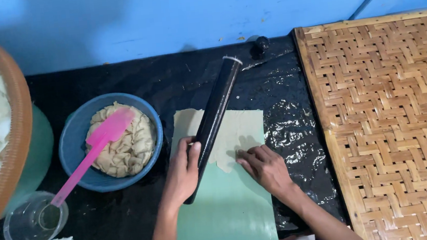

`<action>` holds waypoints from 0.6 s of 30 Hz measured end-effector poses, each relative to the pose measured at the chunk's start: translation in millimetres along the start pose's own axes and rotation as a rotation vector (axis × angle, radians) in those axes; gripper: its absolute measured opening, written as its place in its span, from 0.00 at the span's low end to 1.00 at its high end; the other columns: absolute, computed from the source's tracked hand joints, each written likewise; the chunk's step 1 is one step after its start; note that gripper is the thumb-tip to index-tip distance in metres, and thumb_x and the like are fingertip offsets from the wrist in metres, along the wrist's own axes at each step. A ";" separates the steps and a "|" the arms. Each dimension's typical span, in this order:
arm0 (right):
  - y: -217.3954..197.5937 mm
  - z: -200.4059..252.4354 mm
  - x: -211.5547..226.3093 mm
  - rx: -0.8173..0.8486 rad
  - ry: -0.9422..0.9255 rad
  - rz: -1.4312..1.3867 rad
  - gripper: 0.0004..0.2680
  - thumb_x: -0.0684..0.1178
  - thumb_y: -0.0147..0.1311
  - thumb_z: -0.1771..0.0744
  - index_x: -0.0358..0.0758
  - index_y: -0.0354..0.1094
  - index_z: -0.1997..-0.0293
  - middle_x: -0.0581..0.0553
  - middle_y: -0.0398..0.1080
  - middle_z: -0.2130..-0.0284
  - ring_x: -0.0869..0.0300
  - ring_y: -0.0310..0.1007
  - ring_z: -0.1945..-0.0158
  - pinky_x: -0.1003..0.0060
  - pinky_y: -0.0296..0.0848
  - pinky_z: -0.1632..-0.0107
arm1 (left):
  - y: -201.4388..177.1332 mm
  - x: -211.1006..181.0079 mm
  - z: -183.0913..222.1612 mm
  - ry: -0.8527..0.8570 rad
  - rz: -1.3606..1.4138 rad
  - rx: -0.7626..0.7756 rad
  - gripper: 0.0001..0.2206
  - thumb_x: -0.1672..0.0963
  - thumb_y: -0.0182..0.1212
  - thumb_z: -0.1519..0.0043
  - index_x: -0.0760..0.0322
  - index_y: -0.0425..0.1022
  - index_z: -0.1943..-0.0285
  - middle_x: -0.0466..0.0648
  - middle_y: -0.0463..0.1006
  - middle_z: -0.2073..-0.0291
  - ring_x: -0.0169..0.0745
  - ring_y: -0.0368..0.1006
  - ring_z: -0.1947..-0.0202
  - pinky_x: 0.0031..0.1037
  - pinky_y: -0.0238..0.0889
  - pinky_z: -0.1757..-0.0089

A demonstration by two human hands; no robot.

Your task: The recorder is flattening and shaping cassava dough using a rolling pin and a guide board.

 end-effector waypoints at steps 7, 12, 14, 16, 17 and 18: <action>0.2 -8.1 5.1 0.014 0.314 -0.220 0.04 0.42 0.61 0.36 0.38 0.78 0.59 0.43 0.74 0.66 0.52 0.77 0.68 0.60 0.76 0.67 | -3.6 -22.6 7.5 0.054 -0.146 0.047 0.20 0.50 0.56 0.34 0.67 0.68 0.41 0.61 0.80 0.60 0.64 0.77 0.58 0.46 0.68 0.59; -0.8 -8.3 5.4 -0.003 0.348 -0.272 0.05 0.41 0.61 0.37 0.35 0.76 0.59 0.40 0.74 0.63 0.50 0.79 0.64 0.60 0.79 0.63 | 8.7 -39.9 -9.7 0.419 -0.524 0.052 0.23 0.51 0.68 0.42 0.66 0.69 0.41 0.56 0.78 0.59 0.58 0.73 0.56 0.44 0.65 0.55; -8.7 -7.0 8.5 0.007 0.273 -0.241 0.05 0.42 0.63 0.36 0.35 0.77 0.59 0.40 0.74 0.63 0.49 0.78 0.63 0.59 0.78 0.61 | 16.1 -35.1 -14.2 0.475 -0.587 0.081 0.24 0.51 0.68 0.42 0.66 0.70 0.41 0.54 0.78 0.59 0.55 0.72 0.54 0.43 0.63 0.54; -17.1 -2.0 9.1 0.017 0.199 -0.208 0.06 0.43 0.64 0.36 0.36 0.78 0.59 0.40 0.74 0.63 0.48 0.77 0.62 0.57 0.77 0.60 | 22.5 -32.5 -16.2 0.533 -0.648 0.111 0.24 0.51 0.68 0.43 0.65 0.71 0.40 0.53 0.78 0.58 0.52 0.71 0.53 0.42 0.62 0.52; -21.9 1.2 7.3 -0.002 0.176 -0.197 0.06 0.43 0.63 0.36 0.36 0.78 0.58 0.41 0.75 0.63 0.49 0.77 0.62 0.57 0.77 0.60 | 24.8 -32.8 -16.7 0.568 -0.675 0.132 0.24 0.52 0.68 0.43 0.65 0.72 0.40 0.52 0.77 0.58 0.51 0.71 0.53 0.43 0.61 0.51; -26.4 4.1 5.6 -0.021 0.153 -0.186 0.06 0.43 0.62 0.35 0.36 0.78 0.57 0.41 0.75 0.62 0.49 0.77 0.62 0.58 0.78 0.60 | 27.0 -32.9 -17.5 0.603 -0.702 0.152 0.24 0.52 0.68 0.43 0.64 0.72 0.39 0.51 0.77 0.57 0.50 0.70 0.52 0.43 0.60 0.50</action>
Point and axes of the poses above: each hand's wrist, its own z-axis away from the middle knuckle, its own y-axis out of the palm, x = y × z, the point moved 2 cm from there along -z, towards the middle knuckle
